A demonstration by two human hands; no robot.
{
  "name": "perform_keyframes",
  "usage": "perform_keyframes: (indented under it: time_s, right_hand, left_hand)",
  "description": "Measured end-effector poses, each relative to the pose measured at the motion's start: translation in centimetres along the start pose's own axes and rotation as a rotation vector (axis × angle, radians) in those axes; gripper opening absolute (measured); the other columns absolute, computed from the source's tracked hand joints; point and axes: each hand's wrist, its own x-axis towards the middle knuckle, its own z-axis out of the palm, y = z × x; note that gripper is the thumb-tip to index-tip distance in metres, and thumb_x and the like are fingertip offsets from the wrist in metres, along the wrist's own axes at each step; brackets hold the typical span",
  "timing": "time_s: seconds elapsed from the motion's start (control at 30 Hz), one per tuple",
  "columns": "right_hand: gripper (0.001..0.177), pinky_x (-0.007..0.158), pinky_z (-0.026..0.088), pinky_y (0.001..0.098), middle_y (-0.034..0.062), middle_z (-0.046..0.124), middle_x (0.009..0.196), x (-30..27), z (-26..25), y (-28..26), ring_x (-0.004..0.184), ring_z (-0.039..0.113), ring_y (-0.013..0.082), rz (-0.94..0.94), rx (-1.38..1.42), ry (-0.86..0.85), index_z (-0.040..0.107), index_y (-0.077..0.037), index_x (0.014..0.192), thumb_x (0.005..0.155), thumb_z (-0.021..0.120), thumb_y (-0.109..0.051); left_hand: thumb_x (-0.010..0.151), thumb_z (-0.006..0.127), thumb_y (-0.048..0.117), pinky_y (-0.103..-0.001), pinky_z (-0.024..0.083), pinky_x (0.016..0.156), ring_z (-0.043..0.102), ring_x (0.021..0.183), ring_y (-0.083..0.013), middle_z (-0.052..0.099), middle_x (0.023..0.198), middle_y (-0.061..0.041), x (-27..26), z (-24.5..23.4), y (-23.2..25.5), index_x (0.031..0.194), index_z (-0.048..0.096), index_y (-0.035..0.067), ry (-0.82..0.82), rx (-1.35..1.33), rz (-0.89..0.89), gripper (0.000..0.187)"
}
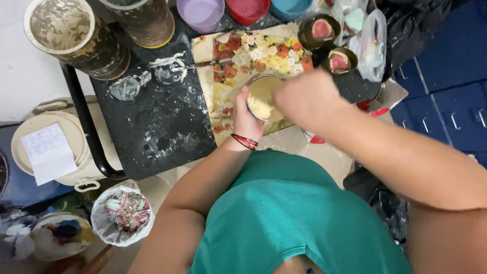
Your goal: Mixing dental stone in a bowl and pouring it into multiple molds using a spatula
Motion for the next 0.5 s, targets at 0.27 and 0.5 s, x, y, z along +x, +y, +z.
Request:
perform_keyframes:
  time_s: [0.27,0.5]
  right_hand:
    - [0.022,0.048,0.049,0.0478,0.0004,0.06,0.053,-0.9,3.0,0.2,0.053,0.066,0.0252,0.018,0.047,0.117,0.069,-0.022,0.066,0.084,0.068,-0.01]
    - [0.026,0.052,0.048,0.0442,-0.0002,0.058,0.052,-0.8,2.9,-1.2,0.053,0.066,0.0247,-0.05,-0.1,0.15,0.064,-0.023,0.061,0.077,0.073,-0.005]
  left_hand:
    - [0.097,0.068,0.044,-0.057,0.059,0.099,0.068,0.119,-0.0376,0.069,0.133,-0.021,-2.1,2.6,1.7,0.137,0.066,0.013,-0.004,0.008,-0.002,0.05]
    - [0.099,0.069,0.044,-0.056,0.059,0.1,0.069,0.118,-0.0368,0.069,0.132,-0.022,-1.7,2.2,2.5,0.138,0.065,0.011,-0.035,0.021,0.038,0.051]
